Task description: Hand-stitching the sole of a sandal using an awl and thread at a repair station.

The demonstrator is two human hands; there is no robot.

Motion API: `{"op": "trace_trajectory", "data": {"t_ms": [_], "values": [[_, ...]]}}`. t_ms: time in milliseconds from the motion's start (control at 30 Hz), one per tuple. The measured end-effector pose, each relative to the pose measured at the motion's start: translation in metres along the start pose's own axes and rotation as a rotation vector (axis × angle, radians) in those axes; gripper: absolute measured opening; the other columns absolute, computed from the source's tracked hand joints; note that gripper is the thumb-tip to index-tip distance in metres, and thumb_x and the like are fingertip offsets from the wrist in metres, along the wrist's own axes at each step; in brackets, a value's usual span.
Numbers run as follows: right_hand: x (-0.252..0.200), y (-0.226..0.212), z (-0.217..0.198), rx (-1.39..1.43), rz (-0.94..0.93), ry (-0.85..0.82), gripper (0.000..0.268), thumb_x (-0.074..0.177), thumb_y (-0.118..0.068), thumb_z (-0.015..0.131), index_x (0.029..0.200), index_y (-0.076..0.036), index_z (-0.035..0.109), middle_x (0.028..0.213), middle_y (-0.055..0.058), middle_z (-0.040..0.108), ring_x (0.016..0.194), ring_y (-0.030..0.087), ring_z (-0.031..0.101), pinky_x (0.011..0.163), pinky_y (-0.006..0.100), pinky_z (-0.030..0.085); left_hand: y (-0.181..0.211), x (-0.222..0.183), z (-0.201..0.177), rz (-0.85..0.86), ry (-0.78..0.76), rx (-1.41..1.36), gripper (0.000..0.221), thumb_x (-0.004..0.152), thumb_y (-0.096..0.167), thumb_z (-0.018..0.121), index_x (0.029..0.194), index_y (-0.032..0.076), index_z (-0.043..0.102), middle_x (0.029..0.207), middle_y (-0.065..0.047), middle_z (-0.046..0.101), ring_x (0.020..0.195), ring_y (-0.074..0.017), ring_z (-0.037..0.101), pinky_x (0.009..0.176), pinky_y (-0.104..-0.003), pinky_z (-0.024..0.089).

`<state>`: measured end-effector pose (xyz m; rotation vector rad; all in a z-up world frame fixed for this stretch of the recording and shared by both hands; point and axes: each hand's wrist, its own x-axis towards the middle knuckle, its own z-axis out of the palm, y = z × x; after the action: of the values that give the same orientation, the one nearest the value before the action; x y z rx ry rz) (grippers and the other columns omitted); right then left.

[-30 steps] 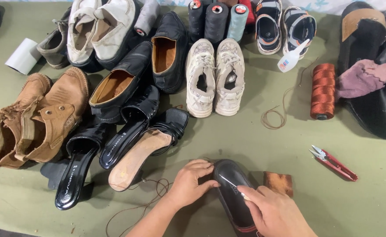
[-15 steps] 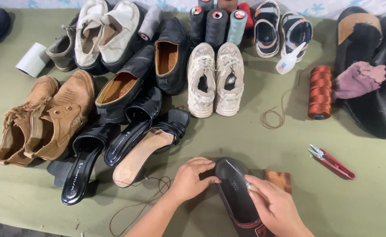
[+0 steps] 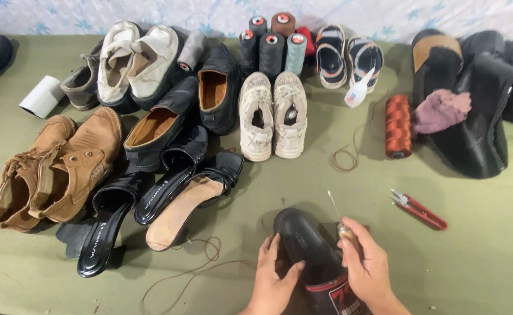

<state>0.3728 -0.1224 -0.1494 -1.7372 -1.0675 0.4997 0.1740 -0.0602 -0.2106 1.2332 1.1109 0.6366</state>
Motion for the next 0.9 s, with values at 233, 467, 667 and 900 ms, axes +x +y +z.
{"op": "trace_trajectory", "data": {"t_ms": [233, 467, 667, 900], "values": [[0.003, -0.004, 0.015, 0.271, 0.193, 0.103, 0.041, 0.101, -0.016, 0.054, 0.14, -0.007, 0.062, 0.078, 0.01, 0.06, 0.049, 0.015, 0.047, 0.05, 0.027, 0.046, 0.014, 0.039, 0.009, 0.089, 0.074, 0.187, 0.078, 0.078, 0.033, 0.083, 0.149, 0.017, 0.052, 0.148, -0.008, 0.054, 0.13, -0.0224, 0.055, 0.109, -0.036, 0.045], [-0.004, -0.02, 0.033, 0.593, 0.369, 0.077, 0.042, 0.101, -0.016, 0.055, 0.143, -0.011, 0.059, 0.078, 0.012, 0.06, 0.051, 0.017, 0.047, 0.046, 0.027, 0.036, 0.035, 0.107, 0.006, 0.254, -0.181, 0.287, 0.063, 0.083, 0.016, 0.072, 0.145, 0.016, 0.059, 0.149, -0.014, 0.057, 0.141, -0.0279, 0.051, 0.118, -0.038, 0.038], [0.003, -0.029, 0.005, 0.333, 0.483, -0.059, 0.046, 0.1, -0.018, 0.057, 0.145, -0.014, 0.064, 0.083, 0.011, 0.062, 0.063, 0.021, 0.055, 0.061, 0.03, 0.044, 0.064, 0.118, -0.005, 0.152, -0.381, 0.335, 0.063, 0.083, 0.016, 0.075, 0.144, 0.015, 0.06, 0.154, -0.008, 0.054, 0.143, -0.0211, 0.05, 0.122, -0.03, 0.03], [-0.007, -0.015, 0.019, 0.084, 0.251, -0.084, 0.047, 0.095, -0.026, 0.06, 0.142, -0.021, 0.063, 0.095, 0.002, 0.073, 0.084, 0.014, 0.075, 0.08, 0.03, 0.065, 0.064, 0.139, -0.009, 0.241, -0.412, 0.279, 0.059, 0.083, 0.014, 0.075, 0.141, 0.014, 0.062, 0.15, -0.009, 0.058, 0.14, -0.0211, 0.054, 0.122, -0.032, 0.032]]}}
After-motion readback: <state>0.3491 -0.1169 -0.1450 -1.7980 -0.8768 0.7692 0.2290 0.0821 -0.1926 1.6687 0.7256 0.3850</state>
